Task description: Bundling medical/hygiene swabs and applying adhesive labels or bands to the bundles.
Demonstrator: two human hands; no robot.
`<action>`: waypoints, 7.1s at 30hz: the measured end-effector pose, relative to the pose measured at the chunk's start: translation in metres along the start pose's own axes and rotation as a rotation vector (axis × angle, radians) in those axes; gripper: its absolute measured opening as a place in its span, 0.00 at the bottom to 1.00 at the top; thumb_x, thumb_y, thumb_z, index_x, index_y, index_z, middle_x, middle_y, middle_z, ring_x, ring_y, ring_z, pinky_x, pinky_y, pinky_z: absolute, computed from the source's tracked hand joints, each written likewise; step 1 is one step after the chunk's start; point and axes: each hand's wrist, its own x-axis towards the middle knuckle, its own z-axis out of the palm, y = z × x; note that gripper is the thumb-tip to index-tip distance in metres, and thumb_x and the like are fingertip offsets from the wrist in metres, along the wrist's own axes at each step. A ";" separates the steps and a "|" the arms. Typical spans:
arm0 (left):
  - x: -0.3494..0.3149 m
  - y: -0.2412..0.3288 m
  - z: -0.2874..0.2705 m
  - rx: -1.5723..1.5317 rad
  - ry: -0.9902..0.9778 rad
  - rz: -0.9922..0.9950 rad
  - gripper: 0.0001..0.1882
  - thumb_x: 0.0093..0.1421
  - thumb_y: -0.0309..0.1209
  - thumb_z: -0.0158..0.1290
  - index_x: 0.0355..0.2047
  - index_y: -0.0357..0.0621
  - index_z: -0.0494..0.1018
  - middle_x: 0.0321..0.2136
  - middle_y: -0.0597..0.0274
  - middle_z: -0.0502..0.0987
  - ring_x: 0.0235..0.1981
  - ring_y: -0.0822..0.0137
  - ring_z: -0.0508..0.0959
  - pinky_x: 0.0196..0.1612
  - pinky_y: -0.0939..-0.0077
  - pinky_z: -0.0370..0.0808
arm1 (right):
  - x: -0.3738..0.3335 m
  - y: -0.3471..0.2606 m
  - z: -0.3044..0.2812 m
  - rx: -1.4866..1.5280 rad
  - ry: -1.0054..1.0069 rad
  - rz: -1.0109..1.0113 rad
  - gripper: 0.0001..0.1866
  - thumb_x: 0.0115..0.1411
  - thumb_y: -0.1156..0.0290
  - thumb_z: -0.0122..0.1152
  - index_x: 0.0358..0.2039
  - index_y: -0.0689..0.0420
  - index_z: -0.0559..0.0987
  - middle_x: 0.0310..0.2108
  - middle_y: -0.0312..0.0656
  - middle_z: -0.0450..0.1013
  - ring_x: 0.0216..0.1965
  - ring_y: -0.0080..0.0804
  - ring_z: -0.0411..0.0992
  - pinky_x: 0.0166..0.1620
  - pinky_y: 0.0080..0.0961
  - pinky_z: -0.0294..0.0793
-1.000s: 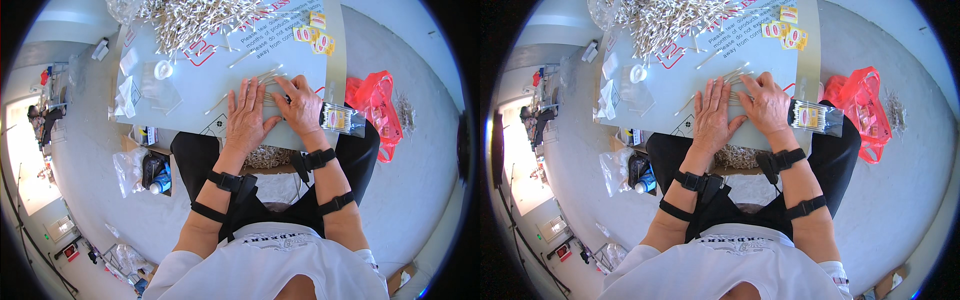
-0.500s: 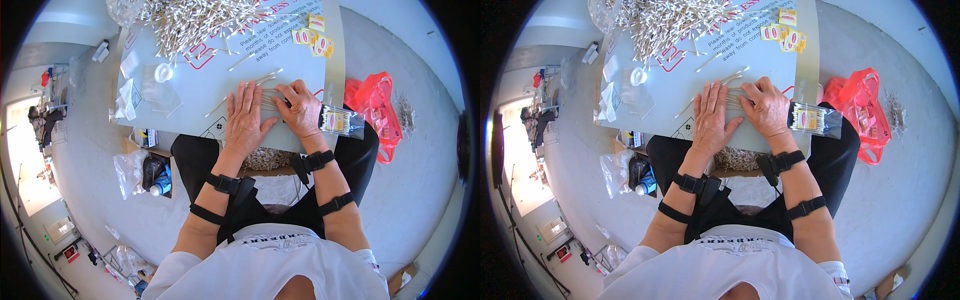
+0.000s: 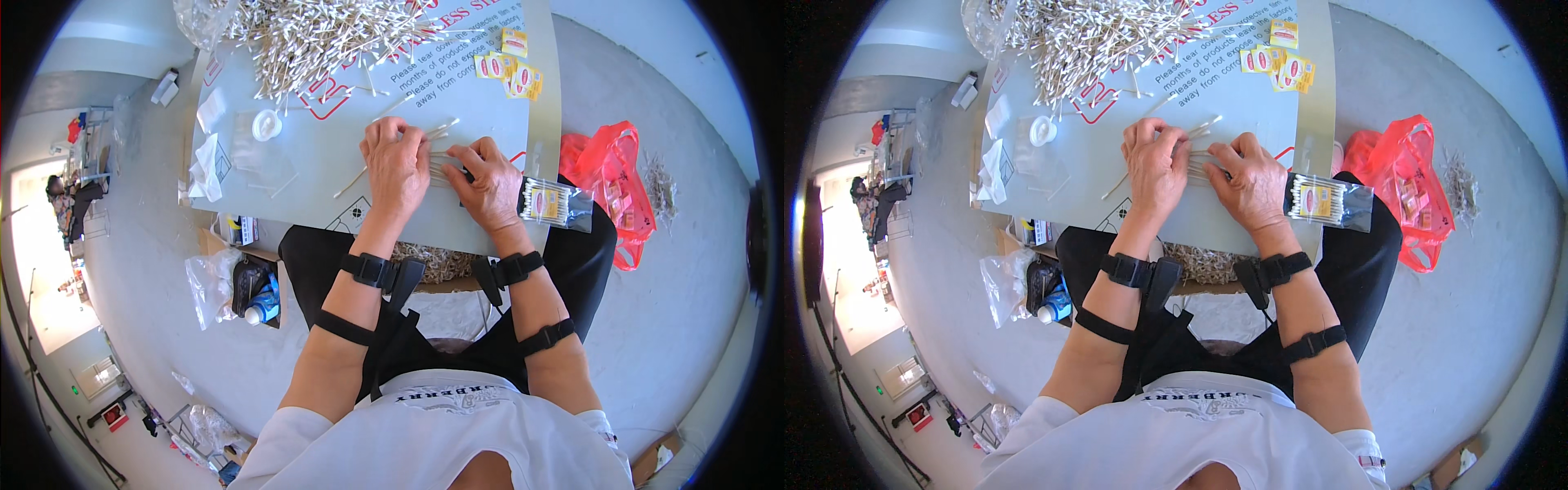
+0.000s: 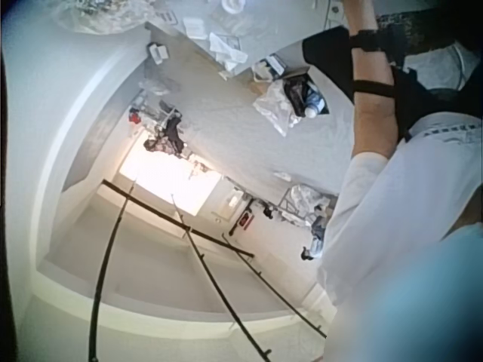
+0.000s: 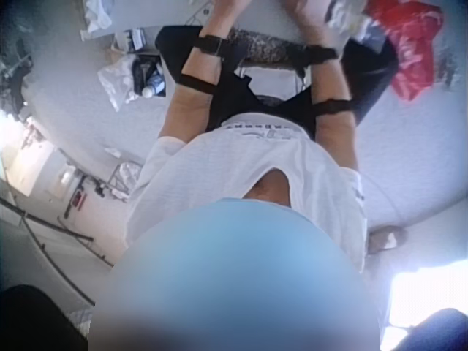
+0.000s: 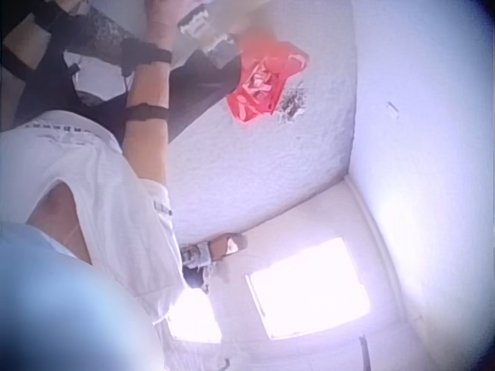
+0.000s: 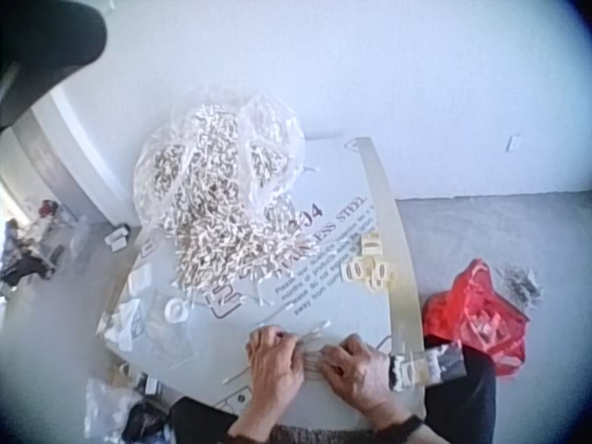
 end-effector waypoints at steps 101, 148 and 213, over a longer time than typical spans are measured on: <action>-0.030 0.039 0.023 -0.894 0.022 -0.255 0.31 0.72 0.45 0.36 0.65 0.31 0.55 0.67 0.43 0.54 0.69 0.51 0.54 0.69 0.62 0.50 | -0.017 -0.004 0.018 1.139 0.438 0.399 0.24 0.72 0.60 0.45 0.59 0.66 0.69 0.60 0.47 0.66 0.61 0.31 0.64 0.64 0.26 0.61; -0.063 0.044 -0.006 0.120 -0.520 0.209 0.44 0.60 0.54 0.51 0.69 0.41 0.51 0.70 0.52 0.49 0.72 0.56 0.47 0.70 0.48 0.42 | -0.058 0.030 -0.041 -0.252 -0.118 -0.173 0.27 0.53 0.62 0.66 0.54 0.50 0.76 0.60 0.34 0.68 0.65 0.34 0.60 0.69 0.44 0.49; -0.047 0.141 0.065 -1.134 -0.123 -0.304 0.32 0.71 0.46 0.38 0.65 0.33 0.56 0.65 0.46 0.58 0.67 0.58 0.58 0.67 0.67 0.53 | -0.074 0.091 -0.050 0.889 0.473 0.706 0.14 0.67 0.59 0.57 0.28 0.54 0.78 0.22 0.24 0.65 0.23 0.11 0.58 0.26 0.15 0.57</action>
